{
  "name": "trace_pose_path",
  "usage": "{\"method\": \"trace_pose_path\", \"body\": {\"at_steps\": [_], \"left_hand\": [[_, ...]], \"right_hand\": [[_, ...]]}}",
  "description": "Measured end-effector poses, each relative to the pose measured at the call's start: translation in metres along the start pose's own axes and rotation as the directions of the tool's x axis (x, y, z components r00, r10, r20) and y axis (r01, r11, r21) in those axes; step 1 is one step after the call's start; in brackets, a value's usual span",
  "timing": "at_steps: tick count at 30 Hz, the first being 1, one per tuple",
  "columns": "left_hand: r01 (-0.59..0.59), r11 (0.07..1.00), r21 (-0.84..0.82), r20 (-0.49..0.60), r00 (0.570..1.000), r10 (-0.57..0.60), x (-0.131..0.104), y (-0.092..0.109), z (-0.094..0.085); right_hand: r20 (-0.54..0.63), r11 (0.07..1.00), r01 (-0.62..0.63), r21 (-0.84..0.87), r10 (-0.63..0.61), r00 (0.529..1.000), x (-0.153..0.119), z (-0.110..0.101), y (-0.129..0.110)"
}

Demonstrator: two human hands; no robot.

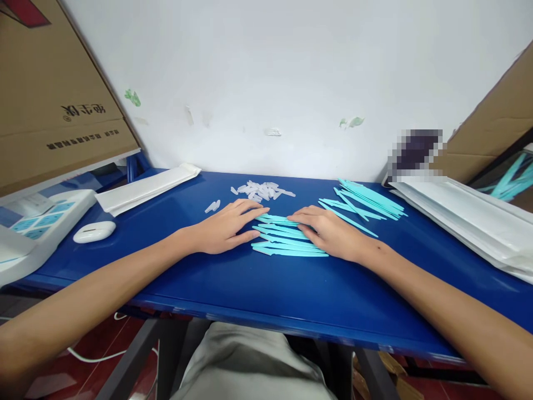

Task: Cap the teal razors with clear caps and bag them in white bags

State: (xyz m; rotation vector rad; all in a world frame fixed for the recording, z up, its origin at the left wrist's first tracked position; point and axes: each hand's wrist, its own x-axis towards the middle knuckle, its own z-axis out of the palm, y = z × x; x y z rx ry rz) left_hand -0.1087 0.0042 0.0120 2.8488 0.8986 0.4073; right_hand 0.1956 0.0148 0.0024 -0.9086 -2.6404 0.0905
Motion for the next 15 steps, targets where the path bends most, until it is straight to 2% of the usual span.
{"method": "trace_pose_path", "body": {"at_steps": [7, 12, 15], "left_hand": [[0.07, 0.996, 0.049, 0.039, 0.997, -0.072, -0.0002, -0.001, 0.0042], [0.097, 0.992, -0.076, 0.085, 0.992, -0.09, 0.0006, -0.0008, 0.0041], [0.101, 0.987, -0.122, 0.099, 0.991, -0.089, 0.0004, -0.0012, 0.0041]], "right_hand": [[-0.099, 0.999, -0.049, -0.003, 0.049, 0.994, -0.001, -0.0039, -0.001], [-0.052, 1.0, -0.015, 0.009, 0.016, 0.999, 0.0013, -0.0007, -0.0073], [-0.051, 0.999, -0.038, -0.003, 0.038, 0.998, 0.0007, -0.003, -0.0087]]}}
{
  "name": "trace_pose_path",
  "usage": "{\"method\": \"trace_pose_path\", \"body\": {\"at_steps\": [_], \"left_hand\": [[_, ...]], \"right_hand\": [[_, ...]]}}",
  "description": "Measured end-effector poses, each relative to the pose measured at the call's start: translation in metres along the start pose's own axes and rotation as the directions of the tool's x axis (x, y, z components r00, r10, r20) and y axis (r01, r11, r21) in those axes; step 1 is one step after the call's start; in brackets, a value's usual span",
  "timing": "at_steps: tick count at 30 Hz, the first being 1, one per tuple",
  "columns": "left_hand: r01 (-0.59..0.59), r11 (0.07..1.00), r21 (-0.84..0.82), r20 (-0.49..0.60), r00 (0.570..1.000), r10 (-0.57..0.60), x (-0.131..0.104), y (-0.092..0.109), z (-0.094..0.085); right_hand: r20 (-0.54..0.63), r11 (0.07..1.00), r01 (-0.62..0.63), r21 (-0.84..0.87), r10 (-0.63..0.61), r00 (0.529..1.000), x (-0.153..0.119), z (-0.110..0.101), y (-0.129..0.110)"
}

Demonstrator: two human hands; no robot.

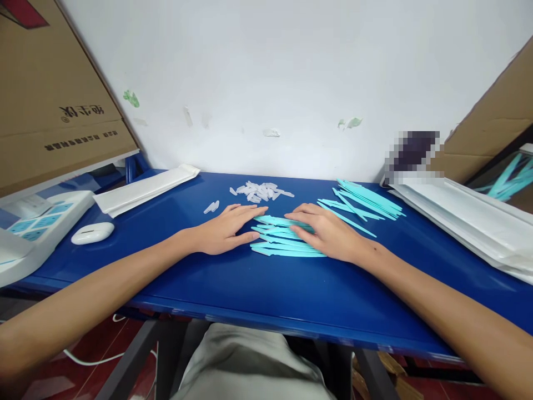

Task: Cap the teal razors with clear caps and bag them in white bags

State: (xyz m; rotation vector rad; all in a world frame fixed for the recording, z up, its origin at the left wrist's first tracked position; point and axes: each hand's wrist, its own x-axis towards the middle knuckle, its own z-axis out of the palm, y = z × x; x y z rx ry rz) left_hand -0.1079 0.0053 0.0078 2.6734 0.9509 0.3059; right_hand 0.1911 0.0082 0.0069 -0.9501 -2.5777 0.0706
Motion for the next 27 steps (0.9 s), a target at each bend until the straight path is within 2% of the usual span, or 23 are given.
{"method": "trace_pose_path", "body": {"at_steps": [3, 7, 15, 17, 19, 22, 24, 27], "left_hand": [[-0.003, 1.0, 0.009, 0.007, 1.0, 0.003, -0.001, 0.001, -0.001], [-0.015, 1.0, 0.027, 0.046, 0.999, 0.014, -0.001, 0.003, -0.003], [-0.053, 0.999, 0.007, 0.067, 0.996, 0.053, -0.003, 0.002, 0.0], [-0.066, 0.998, 0.009, 0.056, 0.996, 0.065, -0.002, 0.002, 0.0], [-0.083, 0.996, 0.043, -0.003, 0.997, 0.083, 0.0, -0.001, -0.003], [-0.06, 0.981, 0.185, -0.156, 0.984, 0.089, 0.001, -0.012, -0.016], [0.034, 0.951, 0.309, -0.222, 0.974, 0.037, -0.003, -0.024, -0.03], [0.145, 0.89, 0.432, -0.16, 0.984, -0.083, -0.015, -0.042, -0.054]], "right_hand": [[0.031, 1.0, -0.023, -0.021, 0.024, 0.999, -0.003, -0.004, 0.002], [0.08, 0.999, 0.025, -0.02, -0.024, 0.996, -0.007, -0.002, 0.005], [0.144, 0.998, 0.057, 0.031, -0.061, 0.988, -0.008, 0.0, -0.004], [0.132, 0.998, 0.058, 0.039, -0.063, 0.989, -0.008, -0.003, -0.005], [0.084, 0.999, 0.039, 0.012, -0.04, 0.996, -0.008, -0.005, -0.005], [0.005, 0.998, -0.029, -0.059, 0.029, 1.0, -0.008, -0.005, -0.004], [-0.013, 0.995, -0.064, -0.08, 0.063, 0.998, -0.008, -0.005, -0.004], [0.005, 0.994, -0.085, -0.072, 0.086, 0.996, -0.008, -0.002, -0.003]]}}
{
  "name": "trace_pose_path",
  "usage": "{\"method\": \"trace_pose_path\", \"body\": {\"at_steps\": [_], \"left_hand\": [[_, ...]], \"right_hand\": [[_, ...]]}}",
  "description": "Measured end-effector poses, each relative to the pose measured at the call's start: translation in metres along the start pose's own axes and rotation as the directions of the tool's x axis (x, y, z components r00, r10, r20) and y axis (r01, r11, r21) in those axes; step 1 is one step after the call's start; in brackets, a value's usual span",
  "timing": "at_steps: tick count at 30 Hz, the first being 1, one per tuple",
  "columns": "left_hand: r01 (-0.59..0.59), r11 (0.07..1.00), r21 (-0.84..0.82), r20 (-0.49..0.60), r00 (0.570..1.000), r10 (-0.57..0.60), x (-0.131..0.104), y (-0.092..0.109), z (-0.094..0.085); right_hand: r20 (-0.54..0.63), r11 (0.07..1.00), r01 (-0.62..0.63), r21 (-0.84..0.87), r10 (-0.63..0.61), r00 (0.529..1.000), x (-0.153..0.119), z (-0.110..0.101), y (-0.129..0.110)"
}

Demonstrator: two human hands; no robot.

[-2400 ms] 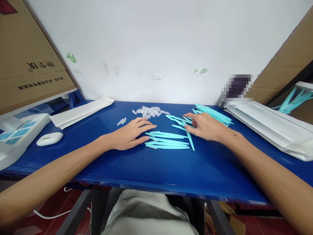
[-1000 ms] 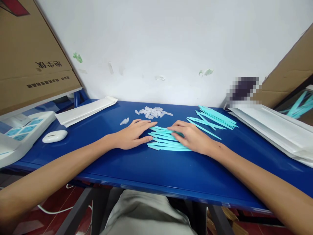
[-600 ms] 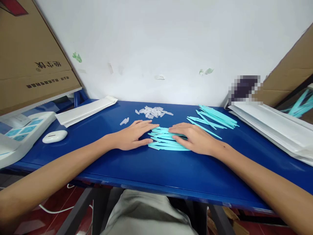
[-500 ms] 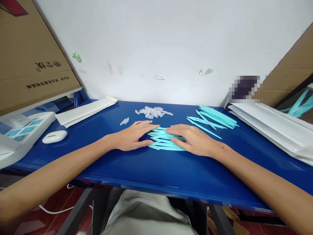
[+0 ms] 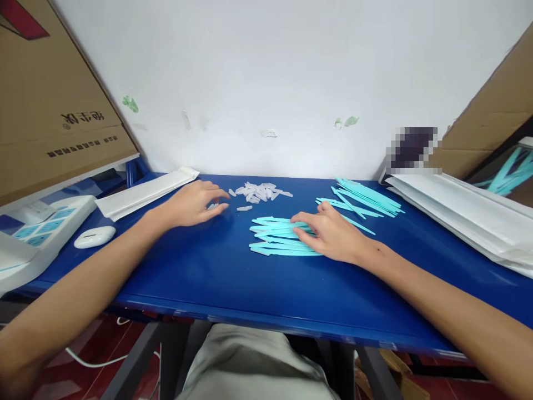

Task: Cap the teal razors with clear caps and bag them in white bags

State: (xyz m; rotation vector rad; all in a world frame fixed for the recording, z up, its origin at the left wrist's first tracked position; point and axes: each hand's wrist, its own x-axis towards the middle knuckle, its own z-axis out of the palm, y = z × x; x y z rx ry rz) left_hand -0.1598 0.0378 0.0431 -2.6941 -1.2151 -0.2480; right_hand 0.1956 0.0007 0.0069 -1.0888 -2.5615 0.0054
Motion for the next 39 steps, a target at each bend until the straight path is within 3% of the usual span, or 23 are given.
{"method": "trace_pose_path", "body": {"at_steps": [2, 6, 8, 11, 15, 20, 23, 29, 35, 39], "left_hand": [[0.093, 0.996, -0.005, 0.109, 0.99, -0.092, -0.007, -0.015, -0.009], [0.35, 0.934, -0.074, 0.298, 0.902, -0.314, -0.016, -0.033, -0.012], [0.369, 0.926, -0.081, 0.358, 0.878, -0.318, -0.017, -0.037, -0.007], [0.324, 0.94, -0.104, 0.371, 0.89, -0.266, -0.016, -0.04, 0.002], [0.255, 0.954, -0.155, 0.316, 0.928, -0.197, -0.013, -0.032, 0.007], [0.199, 0.97, -0.136, 0.275, 0.949, -0.157, -0.008, -0.015, 0.006], [0.156, 0.975, -0.161, 0.228, 0.967, -0.117, -0.005, -0.007, 0.008], [-0.009, 0.953, -0.302, 0.024, 1.0, 0.017, 0.0, 0.009, 0.019], [-0.093, 0.922, -0.375, -0.151, 0.988, 0.038, 0.002, 0.02, 0.022], [-0.111, 0.927, -0.357, -0.296, 0.955, 0.001, 0.0, 0.017, 0.021]], "right_hand": [[0.022, 1.0, -0.011, 0.021, 0.01, 1.0, 0.001, 0.001, 0.0], [-0.009, 0.999, 0.033, 0.043, -0.032, 0.999, 0.003, -0.001, 0.001], [-0.03, 0.997, 0.063, 0.039, -0.062, 0.998, 0.003, -0.003, 0.002], [0.019, 0.998, 0.033, 0.061, -0.034, 0.999, 0.002, -0.005, 0.001], [0.099, 0.994, 0.053, 0.095, -0.062, 0.993, 0.003, -0.005, -0.001], [0.088, 0.988, 0.101, 0.118, -0.112, 0.99, 0.007, -0.003, -0.002], [0.07, 0.994, 0.049, 0.1, -0.056, 0.996, 0.007, -0.001, 0.002], [0.026, 0.995, -0.046, 0.091, 0.044, 0.999, 0.005, 0.001, 0.009], [-0.038, 0.942, -0.327, -0.078, 0.325, 0.945, 0.004, -0.002, 0.025], [-0.035, 0.914, -0.392, -0.107, 0.391, 0.92, 0.003, -0.005, 0.047]]}}
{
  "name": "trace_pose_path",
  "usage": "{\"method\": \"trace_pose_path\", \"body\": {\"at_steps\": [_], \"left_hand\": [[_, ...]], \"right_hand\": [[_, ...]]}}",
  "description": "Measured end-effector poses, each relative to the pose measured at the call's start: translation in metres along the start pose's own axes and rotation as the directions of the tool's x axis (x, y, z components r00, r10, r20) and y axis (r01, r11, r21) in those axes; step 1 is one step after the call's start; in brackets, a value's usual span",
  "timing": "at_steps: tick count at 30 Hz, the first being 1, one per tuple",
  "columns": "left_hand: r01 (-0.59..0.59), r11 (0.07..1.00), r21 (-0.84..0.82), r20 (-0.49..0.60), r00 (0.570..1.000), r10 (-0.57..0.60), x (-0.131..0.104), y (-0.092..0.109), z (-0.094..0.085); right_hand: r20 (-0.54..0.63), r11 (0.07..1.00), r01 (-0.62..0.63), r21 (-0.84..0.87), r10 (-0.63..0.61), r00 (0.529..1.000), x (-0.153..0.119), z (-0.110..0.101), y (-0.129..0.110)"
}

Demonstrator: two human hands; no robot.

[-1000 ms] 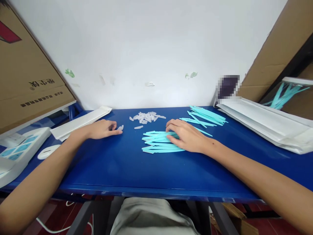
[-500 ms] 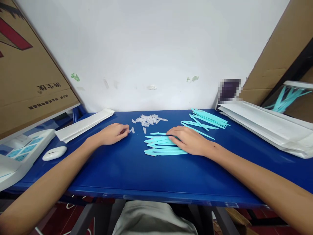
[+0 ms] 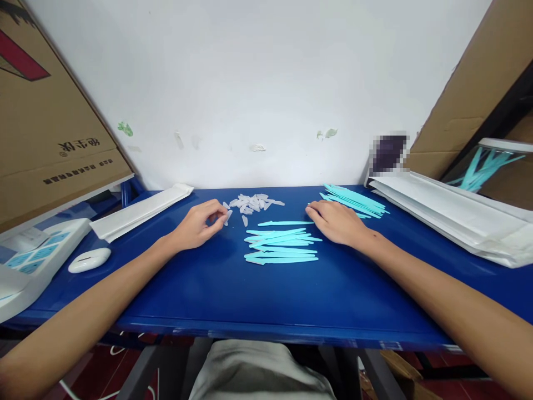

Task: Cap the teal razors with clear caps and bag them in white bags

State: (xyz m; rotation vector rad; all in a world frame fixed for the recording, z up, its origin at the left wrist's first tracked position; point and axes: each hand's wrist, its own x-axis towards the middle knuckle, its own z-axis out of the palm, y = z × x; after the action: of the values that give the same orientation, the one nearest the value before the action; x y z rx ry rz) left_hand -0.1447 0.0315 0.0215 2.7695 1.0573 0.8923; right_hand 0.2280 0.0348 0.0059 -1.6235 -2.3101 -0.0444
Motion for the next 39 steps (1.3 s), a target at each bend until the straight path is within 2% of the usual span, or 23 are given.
{"method": "trace_pose_path", "body": {"at_steps": [3, 6, 9, 12, 16, 17, 19, 21, 23, 25, 29, 31, 35, 39], "left_hand": [[-0.004, 0.999, -0.032, -0.085, 0.996, 0.001, 0.0, -0.001, 0.001], [0.002, 0.997, -0.081, -0.131, 0.991, -0.013, 0.001, 0.0, 0.003], [0.018, 0.994, -0.111, -0.124, 0.992, -0.032, 0.001, 0.002, 0.004], [0.027, 0.995, -0.096, -0.093, 0.995, -0.036, 0.0, 0.001, 0.004], [0.002, 0.998, -0.066, -0.093, 0.996, -0.008, 0.003, 0.002, 0.01], [0.036, 0.995, -0.093, -0.117, 0.992, -0.047, 0.005, 0.005, 0.013], [0.152, 0.956, -0.249, -0.175, 0.964, -0.199, 0.012, 0.011, 0.021], [0.238, 0.838, -0.492, -0.174, 0.916, -0.362, 0.018, 0.019, 0.028], [0.266, 0.699, -0.664, -0.113, 0.888, -0.446, 0.022, 0.025, 0.034], [0.279, 0.645, -0.712, -0.09, 0.874, -0.478, 0.025, 0.025, 0.036], [0.322, 0.7, -0.637, -0.15, 0.839, -0.523, 0.035, 0.01, 0.038], [0.328, 0.718, -0.613, -0.153, 0.843, -0.516, 0.044, 0.0, 0.041], [0.263, 0.785, -0.56, -0.136, 0.906, -0.401, 0.06, -0.011, 0.052], [0.283, 0.738, -0.613, -0.059, 0.915, -0.4, 0.062, -0.012, 0.056]], "right_hand": [[-0.028, 0.999, 0.028, 0.016, -0.028, 0.999, 0.002, 0.0, 0.005], [-0.032, 0.979, 0.185, 0.084, -0.183, 0.983, 0.001, 0.001, -0.003], [0.045, 0.936, 0.312, 0.161, -0.323, 0.945, -0.001, 0.003, -0.016], [0.079, 0.931, 0.319, 0.179, -0.337, 0.938, -0.001, 0.003, -0.021], [0.062, 0.939, 0.268, 0.214, -0.287, 0.956, 0.002, 0.003, -0.018], [0.056, 0.942, 0.249, 0.224, -0.267, 0.962, 0.002, 0.003, -0.018], [0.058, 0.95, 0.2, 0.239, -0.22, 0.974, 0.003, 0.002, -0.018], [0.081, 0.953, 0.147, 0.265, -0.174, 0.981, 0.003, 0.001, -0.021], [0.115, 0.945, 0.115, 0.308, -0.157, 0.981, 0.004, -0.001, -0.023], [0.143, 0.935, 0.117, 0.336, -0.174, 0.974, 0.006, -0.003, -0.025], [0.145, 0.932, 0.182, 0.313, -0.236, 0.961, 0.018, -0.004, -0.024], [0.13, 0.917, 0.199, 0.346, -0.257, 0.958, 0.028, -0.002, -0.023], [0.116, 0.878, 0.211, 0.429, -0.286, 0.951, 0.042, 0.006, -0.023], [0.124, 0.851, 0.236, 0.47, -0.329, 0.936, 0.042, 0.013, -0.024]]}}
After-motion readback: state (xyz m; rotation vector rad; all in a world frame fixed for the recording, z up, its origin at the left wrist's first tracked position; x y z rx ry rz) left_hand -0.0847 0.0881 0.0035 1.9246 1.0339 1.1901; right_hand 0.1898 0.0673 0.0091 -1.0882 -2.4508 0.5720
